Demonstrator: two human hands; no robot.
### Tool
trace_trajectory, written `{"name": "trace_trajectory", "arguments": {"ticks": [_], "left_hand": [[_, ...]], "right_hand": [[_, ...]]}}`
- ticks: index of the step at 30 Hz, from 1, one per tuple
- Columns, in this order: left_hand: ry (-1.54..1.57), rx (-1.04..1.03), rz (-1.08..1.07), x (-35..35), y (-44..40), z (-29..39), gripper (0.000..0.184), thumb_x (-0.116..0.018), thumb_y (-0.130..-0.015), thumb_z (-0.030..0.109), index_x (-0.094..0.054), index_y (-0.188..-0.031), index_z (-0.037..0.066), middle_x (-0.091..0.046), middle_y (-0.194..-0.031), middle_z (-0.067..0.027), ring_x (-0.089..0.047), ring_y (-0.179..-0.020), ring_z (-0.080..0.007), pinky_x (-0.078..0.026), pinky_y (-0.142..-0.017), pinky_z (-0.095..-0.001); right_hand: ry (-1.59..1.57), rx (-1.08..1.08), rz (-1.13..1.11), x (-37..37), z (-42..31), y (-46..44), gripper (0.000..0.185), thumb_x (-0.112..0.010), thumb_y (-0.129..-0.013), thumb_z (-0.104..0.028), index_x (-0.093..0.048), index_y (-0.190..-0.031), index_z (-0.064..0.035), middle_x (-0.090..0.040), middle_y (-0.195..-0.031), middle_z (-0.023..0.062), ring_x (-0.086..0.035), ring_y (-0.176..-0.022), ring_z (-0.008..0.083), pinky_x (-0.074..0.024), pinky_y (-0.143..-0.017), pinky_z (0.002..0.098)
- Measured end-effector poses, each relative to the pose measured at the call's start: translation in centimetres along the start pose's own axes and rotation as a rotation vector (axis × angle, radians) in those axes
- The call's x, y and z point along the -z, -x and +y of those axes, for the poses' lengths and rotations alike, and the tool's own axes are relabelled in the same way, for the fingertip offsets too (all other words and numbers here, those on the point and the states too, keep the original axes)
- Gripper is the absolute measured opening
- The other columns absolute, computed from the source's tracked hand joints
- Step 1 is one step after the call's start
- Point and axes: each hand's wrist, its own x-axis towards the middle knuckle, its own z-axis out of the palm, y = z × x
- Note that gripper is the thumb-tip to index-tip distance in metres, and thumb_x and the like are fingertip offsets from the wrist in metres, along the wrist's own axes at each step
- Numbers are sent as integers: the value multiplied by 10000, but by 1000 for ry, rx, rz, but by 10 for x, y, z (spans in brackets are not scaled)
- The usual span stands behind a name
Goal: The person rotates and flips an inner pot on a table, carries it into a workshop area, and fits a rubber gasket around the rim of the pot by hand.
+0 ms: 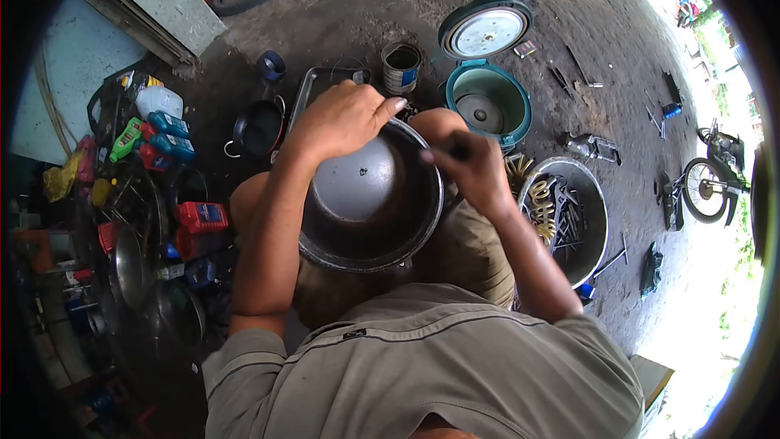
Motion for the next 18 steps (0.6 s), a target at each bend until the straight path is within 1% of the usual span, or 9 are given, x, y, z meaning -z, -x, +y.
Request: {"name": "trace_trajectory", "arguments": {"ticks": [5,7,9,11,13,15,16,17,18], "left_hand": [[108,33,20,0,3,-5,594,-514,-1090,426,-696,-806,-62,-648,-775,-319,-673,-815,-510,-528,-721,-551],[170,60,-8,0,4,-15,599,-506,-1092,424,-684,-802,-69,-630,-756,-326,-664,-785,-514,-509,-697,-550],[191,47,-31,-1,3,-18,608,-500,-1094,427,-676,-795,-71,-623,-747,-328,-660,-772,-516,-503,-691,-551],[198,28,-39,5,2,-14,616,-495,-1096,431,-669,-788,-73,-616,-738,-330,-655,-758,-518,-496,-685,-552],[177,25,-62,7,3,-2,628,-484,-1098,439,-667,-783,-73,-616,-734,-331,-656,-765,-521,-496,-691,-551],[155,27,-36,4,3,-2,650,-476,-1101,441,-659,-766,-85,-609,-730,-341,-661,-762,-519,-497,-693,-551],[223,-14,24,-2,2,-9,670,-465,-1104,449,-648,-757,-95,-601,-716,-344,-672,-747,-508,-497,-688,-545],[292,-53,81,-4,2,-14,691,-455,-1108,456,-638,-747,-104,-593,-701,-348,-683,-733,-497,-497,-683,-540],[355,-1,72,-3,0,-20,740,-435,-1113,485,-619,-719,-114,-582,-669,-343,-708,-700,-461,-496,-663,-530]], "right_hand": [[-194,219,-28,-26,-12,-63,357,-871,-863,-303,-740,-890,29,-702,-720,134,-584,-635,132,-513,-643,370],[-52,201,-25,-14,-10,-40,367,-873,-863,-302,-738,-888,39,-708,-725,135,-590,-645,124,-515,-652,363],[11,-65,-62,1,-2,-7,278,-858,-899,-216,-713,-815,5,-690,-735,8,-602,-736,54,-496,-665,270],[-279,-48,-87,-2,13,18,282,-867,-895,-233,-720,-790,-16,-666,-702,-9,-596,-672,62,-497,-622,284],[-68,-72,-85,0,14,-6,276,-863,-898,-233,-721,-820,-10,-674,-717,-3,-596,-650,59,-475,-573,265],[-25,199,-102,-7,-13,-45,267,-854,-902,-220,-717,-865,6,-678,-727,-5,-605,-669,57,-469,-575,269],[-25,197,-98,-13,-22,-63,267,-854,-902,-220,-717,-865,6,-678,-727,-5,-605,-669,57,-469,-575,269],[-88,198,-125,-20,-29,-79,310,-860,-883,-254,-727,-870,27,-695,-730,60,-619,-671,93,-498,-614,313],[-148,200,-152,-22,-33,-86,359,-865,-864,-287,-737,-876,47,-713,-733,124,-633,-672,129,-527,-654,358]]}}
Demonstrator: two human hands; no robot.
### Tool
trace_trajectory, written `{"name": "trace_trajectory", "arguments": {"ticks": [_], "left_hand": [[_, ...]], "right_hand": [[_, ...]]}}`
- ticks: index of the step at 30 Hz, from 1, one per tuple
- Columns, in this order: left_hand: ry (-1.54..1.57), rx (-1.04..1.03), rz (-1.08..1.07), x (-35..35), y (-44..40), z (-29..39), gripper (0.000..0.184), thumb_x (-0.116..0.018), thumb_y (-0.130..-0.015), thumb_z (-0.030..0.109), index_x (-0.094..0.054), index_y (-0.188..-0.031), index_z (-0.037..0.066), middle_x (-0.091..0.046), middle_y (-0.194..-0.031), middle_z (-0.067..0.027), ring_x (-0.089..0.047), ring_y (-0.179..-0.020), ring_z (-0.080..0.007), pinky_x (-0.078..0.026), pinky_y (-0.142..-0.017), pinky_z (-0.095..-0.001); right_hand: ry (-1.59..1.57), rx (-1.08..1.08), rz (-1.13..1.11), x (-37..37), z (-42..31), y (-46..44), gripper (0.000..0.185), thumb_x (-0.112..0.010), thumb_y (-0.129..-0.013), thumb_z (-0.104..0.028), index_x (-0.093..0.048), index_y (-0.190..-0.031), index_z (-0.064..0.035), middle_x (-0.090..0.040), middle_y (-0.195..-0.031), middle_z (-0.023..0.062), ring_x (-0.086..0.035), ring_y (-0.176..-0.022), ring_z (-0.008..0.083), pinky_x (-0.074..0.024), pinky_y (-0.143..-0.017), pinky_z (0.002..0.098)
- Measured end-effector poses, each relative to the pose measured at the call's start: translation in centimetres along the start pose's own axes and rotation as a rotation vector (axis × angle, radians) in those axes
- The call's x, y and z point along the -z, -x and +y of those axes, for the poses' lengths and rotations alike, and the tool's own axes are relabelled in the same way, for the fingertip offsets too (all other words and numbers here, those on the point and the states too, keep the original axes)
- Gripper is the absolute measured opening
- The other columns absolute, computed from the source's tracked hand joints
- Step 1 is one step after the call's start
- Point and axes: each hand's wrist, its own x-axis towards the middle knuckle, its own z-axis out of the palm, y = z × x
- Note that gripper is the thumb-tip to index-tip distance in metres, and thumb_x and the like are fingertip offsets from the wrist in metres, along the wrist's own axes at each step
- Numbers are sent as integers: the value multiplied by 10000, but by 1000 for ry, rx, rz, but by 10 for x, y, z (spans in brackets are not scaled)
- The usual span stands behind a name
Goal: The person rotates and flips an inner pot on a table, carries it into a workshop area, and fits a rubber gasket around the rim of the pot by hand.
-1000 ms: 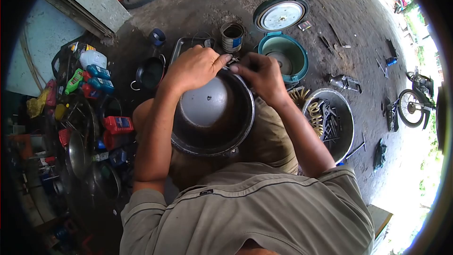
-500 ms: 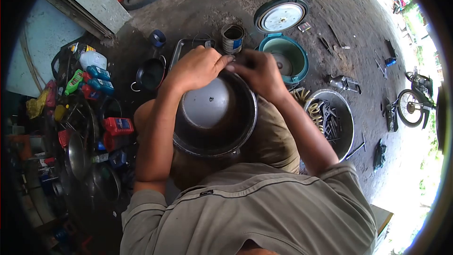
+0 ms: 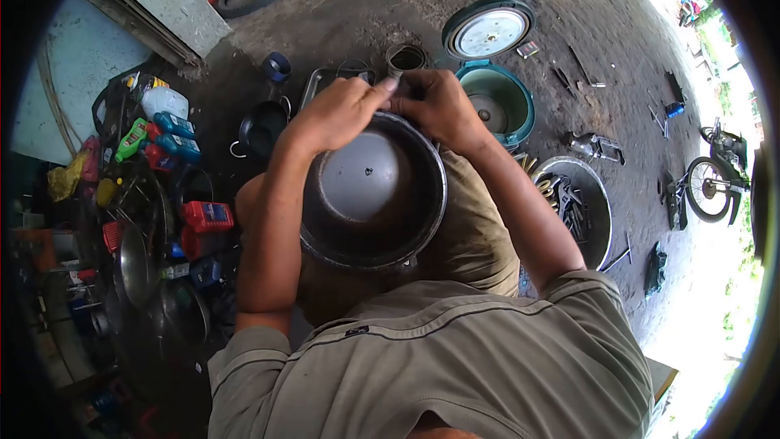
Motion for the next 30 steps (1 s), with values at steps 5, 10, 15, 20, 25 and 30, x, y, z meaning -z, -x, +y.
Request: {"name": "trace_trajectory", "arguments": {"ticks": [5,10,15,20,25,30], "left_hand": [[1,72,-30,-1,-2,-15,789,-441,-1102,540,-602,-705,-123,-581,-644,-329,-699,-627,-408,-492,-620,-501],[-109,57,-132,9,-3,10,579,-594,-1050,460,-713,-841,-67,-637,-688,-290,-703,-657,-400,-513,-659,-470],[-166,-38,-130,5,-2,-1,354,-684,-1024,339,-796,-991,6,-746,-790,-186,-724,-772,-148,-549,-738,-344],[-150,-147,-103,6,4,-1,241,-768,-954,232,-793,-1046,11,-772,-910,-199,-775,-842,-235,-563,-785,-356],[-167,-88,-93,6,11,3,317,-784,-911,327,-798,-1043,39,-748,-932,-234,-753,-911,-391,-570,-819,-420],[-96,-54,82,23,16,-4,318,-774,-920,310,-761,-997,1,-693,-848,-267,-717,-844,-430,-534,-738,-435]], "right_hand": [[65,-188,68,19,23,80,338,-856,-888,-279,-746,-870,40,-720,-719,105,-640,-668,116,-531,-666,330],[-1,-357,148,8,29,139,400,-879,-855,-340,-753,-848,40,-711,-713,126,-635,-665,118,-519,-663,335],[-8,-32,155,5,20,42,402,-879,-844,-329,-748,-888,49,-721,-744,176,-669,-667,176,-528,-666,381],[159,-91,147,3,13,48,378,-868,-860,-308,-748,-889,49,-721,-733,156,-656,-655,153,-521,-655,374],[-27,-324,209,-9,10,140,338,-866,-877,-278,-734,-844,32,-701,-720,44,-582,-692,78,-493,-663,309],[27,-112,217,7,3,103,326,-863,-869,-278,-765,-914,30,-743,-772,122,-641,-690,130,-521,-683,348]]}}
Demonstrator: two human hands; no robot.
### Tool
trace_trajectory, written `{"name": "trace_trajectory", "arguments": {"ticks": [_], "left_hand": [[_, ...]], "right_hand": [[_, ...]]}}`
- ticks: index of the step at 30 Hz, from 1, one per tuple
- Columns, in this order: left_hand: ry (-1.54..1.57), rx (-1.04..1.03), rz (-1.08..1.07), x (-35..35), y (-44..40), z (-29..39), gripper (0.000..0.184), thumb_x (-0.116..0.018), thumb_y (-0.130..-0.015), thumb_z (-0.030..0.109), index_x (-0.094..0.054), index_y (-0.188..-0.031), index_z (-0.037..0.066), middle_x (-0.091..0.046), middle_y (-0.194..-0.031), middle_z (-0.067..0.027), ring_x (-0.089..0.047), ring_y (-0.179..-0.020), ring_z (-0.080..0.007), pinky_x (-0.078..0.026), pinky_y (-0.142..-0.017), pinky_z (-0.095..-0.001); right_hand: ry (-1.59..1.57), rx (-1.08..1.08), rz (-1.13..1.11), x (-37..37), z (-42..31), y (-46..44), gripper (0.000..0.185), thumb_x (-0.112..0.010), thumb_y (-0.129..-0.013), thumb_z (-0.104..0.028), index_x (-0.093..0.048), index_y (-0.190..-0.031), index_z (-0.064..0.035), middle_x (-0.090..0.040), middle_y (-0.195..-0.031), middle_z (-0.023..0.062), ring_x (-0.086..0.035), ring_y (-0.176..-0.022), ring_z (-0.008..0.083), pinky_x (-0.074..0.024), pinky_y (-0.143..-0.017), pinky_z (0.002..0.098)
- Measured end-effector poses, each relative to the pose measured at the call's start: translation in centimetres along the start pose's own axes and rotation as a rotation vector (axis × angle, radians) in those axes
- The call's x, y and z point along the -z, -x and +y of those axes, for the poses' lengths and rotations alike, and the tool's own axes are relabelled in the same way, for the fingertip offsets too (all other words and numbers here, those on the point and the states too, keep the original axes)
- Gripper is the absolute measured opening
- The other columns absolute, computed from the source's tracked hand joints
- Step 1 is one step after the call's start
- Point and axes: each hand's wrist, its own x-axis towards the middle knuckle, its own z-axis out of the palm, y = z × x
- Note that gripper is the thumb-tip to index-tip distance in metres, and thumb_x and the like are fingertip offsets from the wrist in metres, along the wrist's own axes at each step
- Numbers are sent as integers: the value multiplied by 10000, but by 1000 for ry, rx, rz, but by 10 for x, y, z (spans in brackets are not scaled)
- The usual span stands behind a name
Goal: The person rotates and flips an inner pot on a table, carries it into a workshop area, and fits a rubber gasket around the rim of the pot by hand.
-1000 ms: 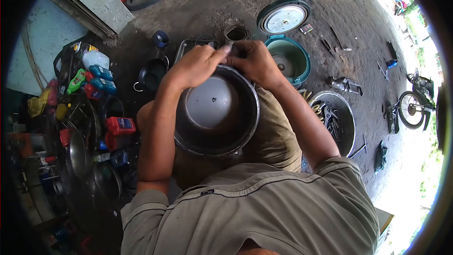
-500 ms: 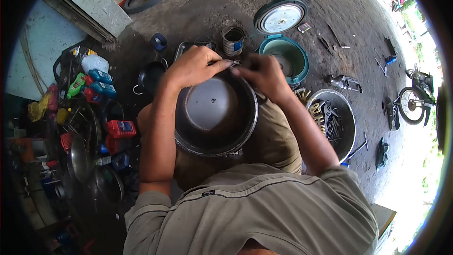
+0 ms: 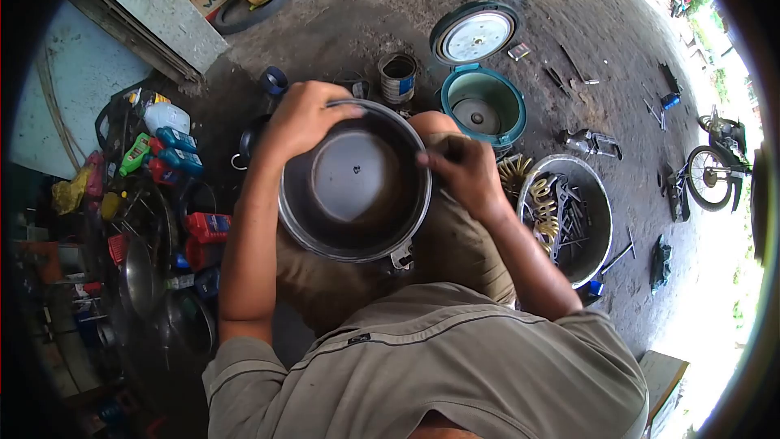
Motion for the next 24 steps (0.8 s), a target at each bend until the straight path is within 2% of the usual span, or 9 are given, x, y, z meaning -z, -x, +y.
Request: {"name": "trace_trajectory", "arguments": {"ticks": [5,6,10,14,16,21,22,23,24], "left_hand": [[-151,282,394,-16,58,-15,366,-750,-963,335,-712,-902,-24,-653,-758,-261,-682,-752,-463,-486,-636,-461],[-151,300,407,-18,65,-13,374,-754,-958,355,-720,-920,-16,-679,-784,-250,-697,-780,-457,-506,-660,-464],[-275,341,462,-24,66,5,414,-777,-926,416,-739,-1003,11,-745,-877,-217,-730,-880,-440,-563,-752,-483],[-411,99,349,-16,37,3,404,-783,-912,424,-743,-1069,53,-756,-923,-209,-728,-918,-433,-573,-798,-505],[-350,-91,-10,-9,11,-7,385,-792,-899,417,-744,-1084,84,-757,-920,-193,-733,-914,-413,-575,-792,-502],[-451,-128,38,-21,9,-10,373,-796,-890,407,-745,-1101,105,-759,-915,-171,-738,-900,-394,-577,-766,-494],[-458,-103,80,-22,15,-10,381,-799,-885,406,-745,-1110,104,-759,-910,-168,-739,-894,-391,-577,-758,-489],[-471,-62,49,-21,14,-8,377,-801,-888,399,-751,-1129,114,-759,-908,-174,-742,-885,-389,-581,-766,-484],[-464,-55,49,-22,15,-12,377,-801,-888,399,-751,-1129,114,-759,-908,-174,-742,-885,-389,-581,-766,-484]], "right_hand": [[168,83,-226,-2,-14,-88,418,-876,-844,-337,-732,-854,56,-697,-727,174,-660,-685,184,-527,-679,386],[120,127,-274,-7,-11,-95,321,-874,-871,-267,-727,-813,12,-602,-672,-4,-524,-658,63,-448,-607,300],[77,130,-352,-12,-10,-106,289,-867,-885,-233,-711,-808,-1,-582,-659,-17,-523,-647,53,-444,-557,297],[-5,113,-477,-13,-11,-113,261,-856,-901,-212,-700,-848,-10,-595,-665,-22,-534,-630,42,-414,-462,261],[-37,107,-497,-16,-11,-113,245,-853,-906,-200,-698,-861,-16,-598,-666,-24,-534,-624,37,-397,-433,247],[107,38,-324,-20,0,-96,300,-842,-905,-257,-705,-902,11,-630,-710,5,-586,-669,76,-496,-587,303],[161,32,-311,-16,3,-86,333,-837,-900,-290,-727,-944,22,-679,-752,31,-636,-732,104,-533,-719,330],[202,-12,-288,-13,9,-73,335,-845,-893,-291,-792,-1083,-19,-808,-980,119,-712,-934,131,-545,-911,316],[205,-17,-295,-15,12,-74,335,-845,-893,-291,-792,-1083,-19,-808,-980,119,-712,-934,131,-545,-911,316]]}}
